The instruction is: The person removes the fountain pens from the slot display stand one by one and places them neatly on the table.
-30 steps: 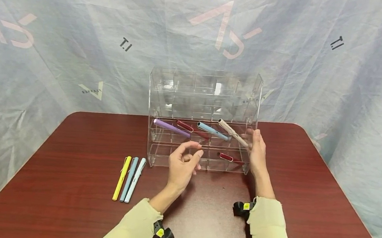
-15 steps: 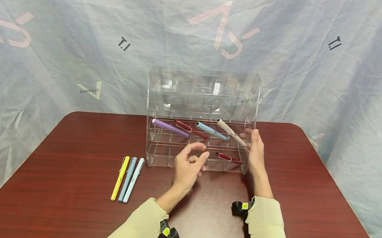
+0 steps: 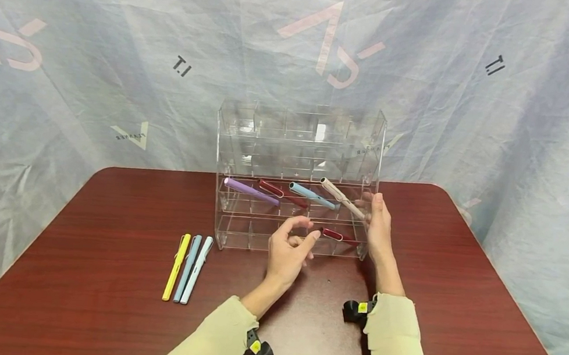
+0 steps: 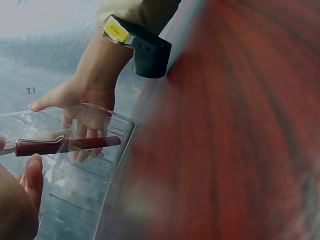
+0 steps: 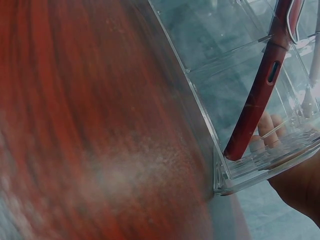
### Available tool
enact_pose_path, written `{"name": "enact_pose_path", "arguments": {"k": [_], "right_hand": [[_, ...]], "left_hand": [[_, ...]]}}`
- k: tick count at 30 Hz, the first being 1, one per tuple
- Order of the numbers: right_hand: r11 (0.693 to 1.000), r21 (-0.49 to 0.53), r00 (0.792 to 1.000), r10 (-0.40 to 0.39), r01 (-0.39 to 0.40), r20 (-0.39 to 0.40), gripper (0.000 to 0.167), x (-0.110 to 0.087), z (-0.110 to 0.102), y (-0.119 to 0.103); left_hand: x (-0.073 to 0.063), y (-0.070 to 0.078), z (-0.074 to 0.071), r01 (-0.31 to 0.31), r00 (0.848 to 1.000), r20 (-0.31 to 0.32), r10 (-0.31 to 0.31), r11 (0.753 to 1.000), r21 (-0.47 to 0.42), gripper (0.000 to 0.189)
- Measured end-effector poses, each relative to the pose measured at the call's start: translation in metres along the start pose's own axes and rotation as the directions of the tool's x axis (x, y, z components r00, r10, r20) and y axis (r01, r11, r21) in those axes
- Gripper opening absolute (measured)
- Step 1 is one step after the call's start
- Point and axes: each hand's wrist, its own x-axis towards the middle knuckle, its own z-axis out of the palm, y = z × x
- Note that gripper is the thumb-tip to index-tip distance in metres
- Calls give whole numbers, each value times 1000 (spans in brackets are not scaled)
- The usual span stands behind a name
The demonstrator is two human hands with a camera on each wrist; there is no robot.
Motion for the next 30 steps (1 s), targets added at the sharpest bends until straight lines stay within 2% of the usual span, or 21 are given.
{"name": "enact_pose_path", "arguments": {"k": [8,15,21,24,30], "right_hand": [[1000,-9,1000,2,-2,-11,60,-1,0,0],[999,-19,999,28,-28,-21,64,1,0,1],[999,-25,999,42,-43,-28,65,3,-1,2],[999,-27,999,30,-30,-28,63,2,0,1],[1000,-30,1000,-5,5,-18,68,0,1,0]], "left_hand": [[-2,-4,8,42,999,-8,-42,997,60,28],[-3,-6,16,68,998,14,-68,998,15,28],[-3,-9,23,113,993,14,-113,993,16,30],[-3,-11,25,131,991,12,-131,991,27,31],[-4,-12,30,121,992,11,-122,991,63,28]]}}
